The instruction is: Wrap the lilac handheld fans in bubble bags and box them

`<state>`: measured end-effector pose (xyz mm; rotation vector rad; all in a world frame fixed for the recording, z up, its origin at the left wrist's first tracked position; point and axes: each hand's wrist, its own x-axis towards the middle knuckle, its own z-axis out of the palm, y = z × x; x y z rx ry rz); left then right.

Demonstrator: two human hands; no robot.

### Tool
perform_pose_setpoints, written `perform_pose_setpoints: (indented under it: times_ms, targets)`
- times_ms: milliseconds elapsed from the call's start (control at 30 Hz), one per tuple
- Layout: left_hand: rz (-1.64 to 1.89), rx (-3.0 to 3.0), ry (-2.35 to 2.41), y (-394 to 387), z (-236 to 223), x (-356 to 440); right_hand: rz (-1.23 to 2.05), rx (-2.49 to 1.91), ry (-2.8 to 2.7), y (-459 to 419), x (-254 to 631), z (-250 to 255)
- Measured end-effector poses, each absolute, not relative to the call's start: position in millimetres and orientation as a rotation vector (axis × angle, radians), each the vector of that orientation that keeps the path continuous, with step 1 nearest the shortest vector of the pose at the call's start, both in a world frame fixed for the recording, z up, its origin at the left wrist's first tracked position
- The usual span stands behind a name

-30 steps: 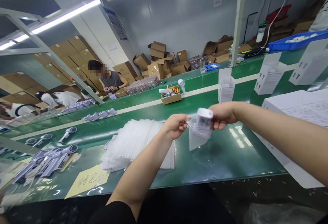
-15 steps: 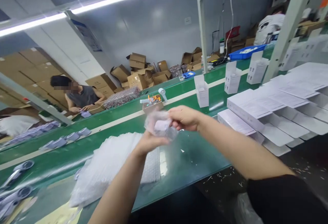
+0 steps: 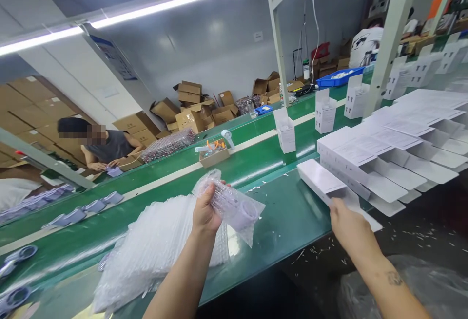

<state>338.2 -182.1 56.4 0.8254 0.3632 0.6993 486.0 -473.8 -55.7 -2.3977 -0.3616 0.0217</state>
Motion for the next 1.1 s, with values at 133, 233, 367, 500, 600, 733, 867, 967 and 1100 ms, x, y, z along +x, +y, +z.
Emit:
perform_pose_setpoints:
  times_ms: [133, 233, 367, 500, 600, 733, 867, 967, 1100]
  targets:
    - [0.802, 0.805, 0.327, -167.3, 59.2, 335.7, -0.099, -2.772, -1.02, -431.6, 454.3, 1.1]
    - [0.911, 0.715, 0.314, -161.3, 70.2, 342.0, -0.177, -2.781, -1.426, -390.5, 446.6, 43.2]
    - [1.029, 0.695, 0.267, -162.9, 85.9, 358.1, -0.286, -2.425, -1.805, -346.1, 451.7, 65.0]
    - [1.232, 0.899, 0.32, -160.0, 86.1, 353.8, -0.002, -1.909, -1.769, -323.2, 461.2, 44.8]
    - [1.394, 1.331, 0.4, -162.3, 75.5, 339.2, 0.043, -1.735, -1.598, -311.0, 461.4, 16.2]
    - [1.63, 1.996, 0.461, -182.2, 57.4, 341.9, -0.094, -1.566, -1.523, -297.6, 451.9, -11.0]
    - [1.517, 2.398, 0.439, -201.6, 46.2, 359.9, -0.126, -1.484, -1.476, -297.7, 445.5, -19.2]
    - [1.225, 2.629, 0.484, -202.5, 48.8, 351.2, -0.002, -1.488, -1.393, -306.9, 445.0, -22.3]
    - [0.802, 2.98, 0.444, -197.3, 58.0, 320.7, 0.387, -1.439, -1.208, -314.0, 447.1, -19.1]
